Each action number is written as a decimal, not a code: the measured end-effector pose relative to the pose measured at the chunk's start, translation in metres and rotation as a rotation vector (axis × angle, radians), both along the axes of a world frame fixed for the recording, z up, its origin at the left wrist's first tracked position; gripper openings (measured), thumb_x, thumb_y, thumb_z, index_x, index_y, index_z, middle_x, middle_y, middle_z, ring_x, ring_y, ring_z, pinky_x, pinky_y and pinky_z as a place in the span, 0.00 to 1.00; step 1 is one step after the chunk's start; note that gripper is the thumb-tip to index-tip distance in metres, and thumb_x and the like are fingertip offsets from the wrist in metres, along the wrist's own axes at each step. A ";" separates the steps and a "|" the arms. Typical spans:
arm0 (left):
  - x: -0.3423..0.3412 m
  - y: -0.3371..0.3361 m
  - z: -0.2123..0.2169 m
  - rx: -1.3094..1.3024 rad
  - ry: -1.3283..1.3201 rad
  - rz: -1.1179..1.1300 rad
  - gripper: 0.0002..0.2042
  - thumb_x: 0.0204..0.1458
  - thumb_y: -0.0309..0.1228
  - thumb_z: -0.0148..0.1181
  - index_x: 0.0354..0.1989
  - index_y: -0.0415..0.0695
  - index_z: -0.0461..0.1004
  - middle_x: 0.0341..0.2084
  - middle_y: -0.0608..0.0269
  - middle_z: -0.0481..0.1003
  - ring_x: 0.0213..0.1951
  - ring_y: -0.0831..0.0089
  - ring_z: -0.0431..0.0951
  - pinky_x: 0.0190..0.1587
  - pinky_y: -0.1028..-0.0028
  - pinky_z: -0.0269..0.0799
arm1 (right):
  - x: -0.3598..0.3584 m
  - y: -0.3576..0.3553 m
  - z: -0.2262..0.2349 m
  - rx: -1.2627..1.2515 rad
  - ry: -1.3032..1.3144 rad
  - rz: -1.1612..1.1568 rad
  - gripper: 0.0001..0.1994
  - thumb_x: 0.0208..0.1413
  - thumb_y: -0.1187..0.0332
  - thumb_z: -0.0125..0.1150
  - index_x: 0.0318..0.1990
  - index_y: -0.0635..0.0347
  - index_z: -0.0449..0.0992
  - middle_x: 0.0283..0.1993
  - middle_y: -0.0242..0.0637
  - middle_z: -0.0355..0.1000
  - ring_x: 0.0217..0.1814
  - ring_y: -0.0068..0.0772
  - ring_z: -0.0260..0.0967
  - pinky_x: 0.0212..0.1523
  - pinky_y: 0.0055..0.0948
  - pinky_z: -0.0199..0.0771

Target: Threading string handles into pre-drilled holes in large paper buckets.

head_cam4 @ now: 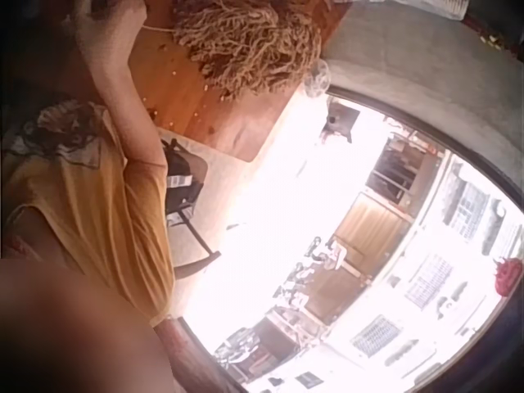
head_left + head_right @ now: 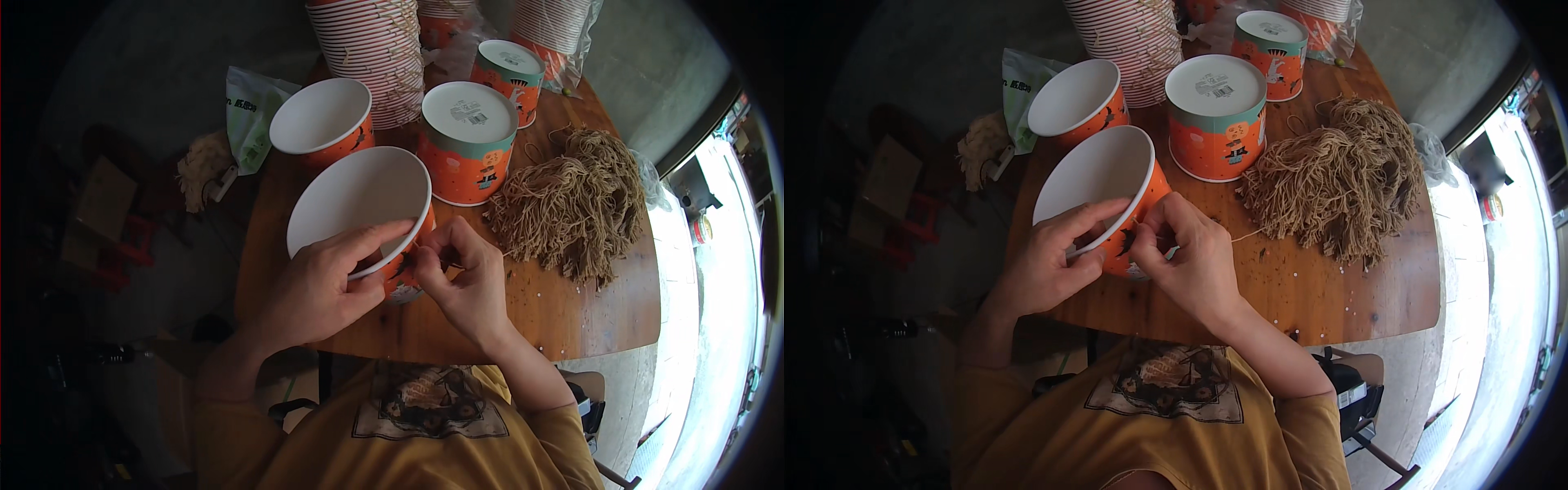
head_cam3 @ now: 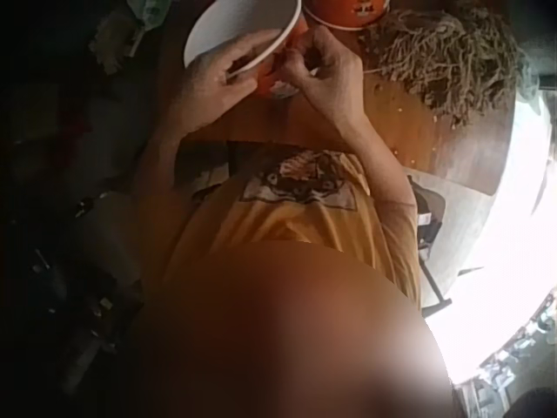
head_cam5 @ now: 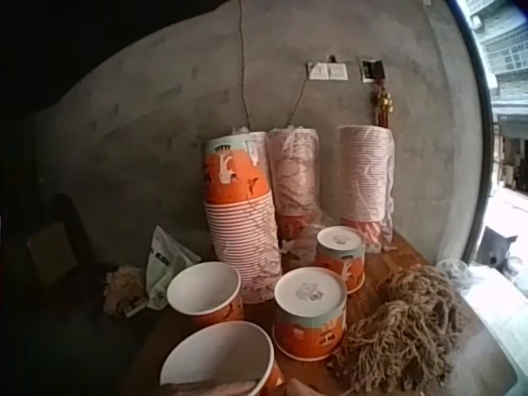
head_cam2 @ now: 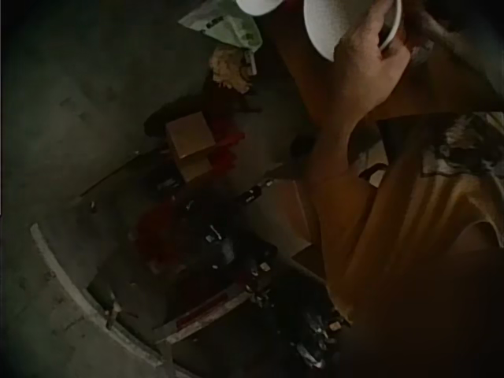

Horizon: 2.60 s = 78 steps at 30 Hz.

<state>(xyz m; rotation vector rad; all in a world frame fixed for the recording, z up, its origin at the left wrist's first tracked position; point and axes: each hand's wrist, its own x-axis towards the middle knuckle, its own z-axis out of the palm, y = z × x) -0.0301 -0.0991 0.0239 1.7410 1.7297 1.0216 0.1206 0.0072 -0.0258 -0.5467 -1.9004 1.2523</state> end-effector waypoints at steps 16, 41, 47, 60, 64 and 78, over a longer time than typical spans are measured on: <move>0.017 0.031 -0.023 -0.083 0.164 -0.116 0.02 0.56 0.24 0.50 0.35 0.40 0.65 0.28 0.59 0.71 0.29 0.65 0.74 0.32 0.70 0.69 | 0.037 0.007 -0.024 -0.232 -0.174 0.133 0.05 0.54 0.73 0.59 0.33 0.64 0.70 0.26 0.34 0.72 0.24 0.19 0.68 0.26 0.21 0.69; 0.023 0.058 -0.024 -0.377 -0.781 -0.244 0.07 0.60 0.31 0.50 0.40 0.39 0.69 0.30 0.68 0.70 0.30 0.83 0.68 0.37 0.80 0.68 | 0.017 0.084 0.061 0.114 -0.350 0.557 0.06 0.53 0.78 0.58 0.38 0.62 0.70 0.33 0.30 0.72 0.34 0.19 0.70 0.36 0.22 0.69; 0.023 0.062 -0.022 -0.414 -0.897 -0.183 0.08 0.59 0.31 0.52 0.39 0.38 0.70 0.29 0.69 0.70 0.30 0.84 0.67 0.35 0.82 0.67 | 0.032 0.081 0.026 0.625 -0.140 0.145 0.09 0.48 0.77 0.62 0.36 0.60 0.71 0.33 0.36 0.70 0.37 0.35 0.69 0.36 0.31 0.70; 0.023 0.071 -0.026 -0.419 -0.951 -0.170 0.07 0.58 0.30 0.53 0.41 0.41 0.70 0.32 0.68 0.71 0.32 0.83 0.68 0.39 0.83 0.66 | 0.054 0.032 -0.011 0.119 -0.052 -0.073 0.08 0.47 0.76 0.65 0.30 0.62 0.70 0.27 0.36 0.67 0.26 0.32 0.65 0.27 0.28 0.66; 0.021 0.073 -0.025 -0.541 -1.108 -0.123 0.07 0.56 0.27 0.54 0.42 0.42 0.70 0.35 0.67 0.71 0.35 0.81 0.70 0.40 0.81 0.67 | 0.050 0.018 -0.007 0.385 -0.079 -0.117 0.08 0.46 0.77 0.65 0.29 0.60 0.70 0.27 0.34 0.67 0.26 0.33 0.64 0.27 0.30 0.64; 0.024 0.071 -0.023 -0.445 -0.925 -0.110 0.07 0.50 0.20 0.53 0.37 0.39 0.65 0.31 0.63 0.69 0.34 0.79 0.70 0.38 0.80 0.67 | 0.052 0.048 0.014 0.571 -0.194 -0.030 0.08 0.47 0.75 0.63 0.35 0.63 0.71 0.48 0.38 0.69 0.48 0.40 0.66 0.48 0.34 0.66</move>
